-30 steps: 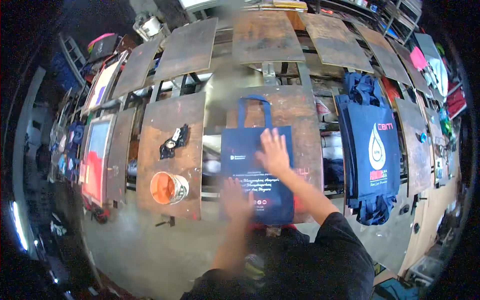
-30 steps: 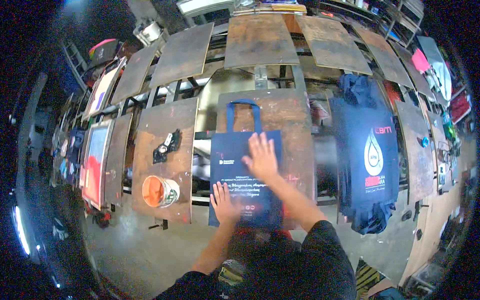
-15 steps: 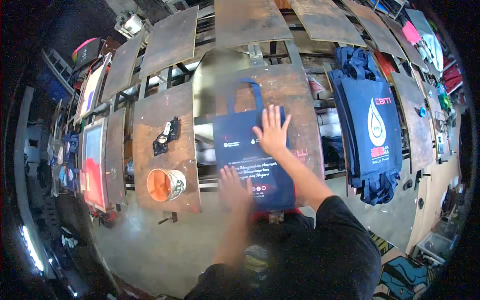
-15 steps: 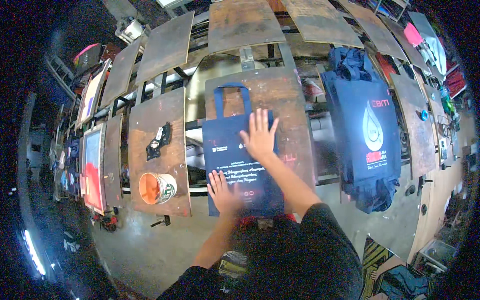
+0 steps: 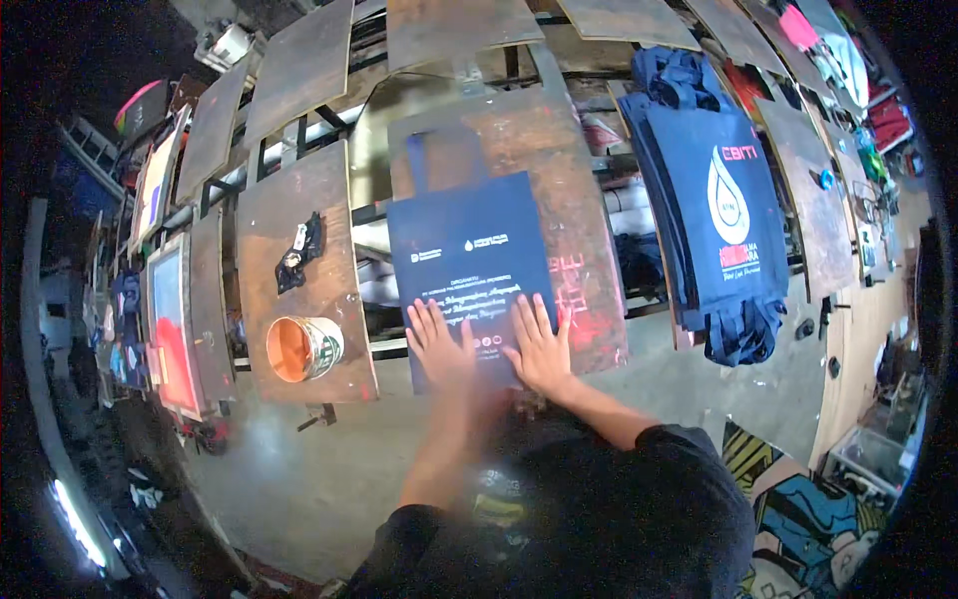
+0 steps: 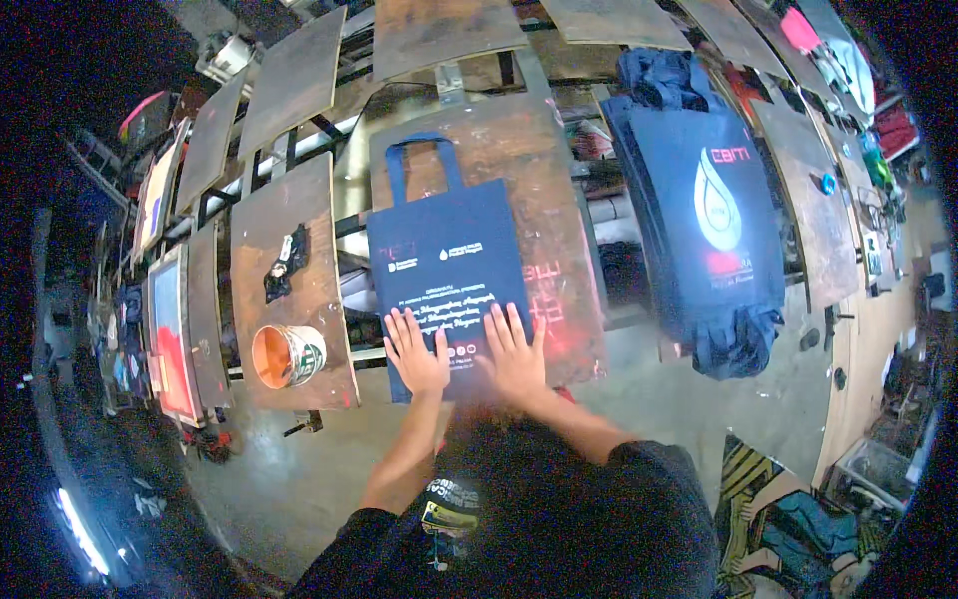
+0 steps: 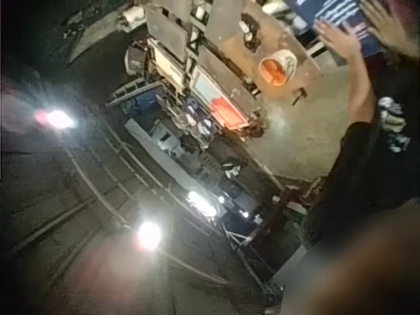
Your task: Manually screen printing a design onto a t-shirt and then inspecting the finished garment.
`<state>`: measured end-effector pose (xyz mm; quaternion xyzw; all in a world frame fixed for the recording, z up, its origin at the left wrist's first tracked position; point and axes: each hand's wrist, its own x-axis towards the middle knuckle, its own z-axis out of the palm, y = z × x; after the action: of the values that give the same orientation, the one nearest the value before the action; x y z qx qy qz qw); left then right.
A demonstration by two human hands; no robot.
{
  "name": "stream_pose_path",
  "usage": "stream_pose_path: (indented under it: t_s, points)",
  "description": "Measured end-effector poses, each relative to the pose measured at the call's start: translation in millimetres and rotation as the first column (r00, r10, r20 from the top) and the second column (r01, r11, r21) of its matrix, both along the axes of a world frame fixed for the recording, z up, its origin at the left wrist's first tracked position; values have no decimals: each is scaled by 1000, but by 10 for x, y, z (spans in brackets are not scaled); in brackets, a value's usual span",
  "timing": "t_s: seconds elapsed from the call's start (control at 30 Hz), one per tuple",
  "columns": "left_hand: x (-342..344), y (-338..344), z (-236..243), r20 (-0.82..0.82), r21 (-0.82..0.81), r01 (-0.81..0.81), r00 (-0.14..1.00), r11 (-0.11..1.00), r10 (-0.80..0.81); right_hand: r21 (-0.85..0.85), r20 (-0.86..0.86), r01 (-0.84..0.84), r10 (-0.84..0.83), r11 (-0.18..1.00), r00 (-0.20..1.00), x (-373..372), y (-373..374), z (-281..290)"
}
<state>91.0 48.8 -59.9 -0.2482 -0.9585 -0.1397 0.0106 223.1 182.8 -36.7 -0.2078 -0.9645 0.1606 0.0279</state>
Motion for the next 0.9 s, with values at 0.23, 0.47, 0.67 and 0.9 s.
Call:
stream_pose_path:
  t_s: [0.23, 0.47, 0.67, 0.9]
  points:
    - [44, 49, -51, -42, -6, 18, 999, 1000, -18, 188, -150, 141, -114, 972, 982, -921, 946, -254]
    - [51, 2, -55, -54, -30, -8, 999, 1000, 7, 154, -145, 144, -121, 978, 982, -684, 656, -214]
    - [42, 30, 27, -50, -5, -4, 999, 1000, 3, -14, -25, -34, 34, 999, 999, 346, -41, 36]
    - [25, 25, 12, -46, -17, 9, 999, 1000, -10, -154, -91, -195, 183, 969, 979, 20, -53, 52]
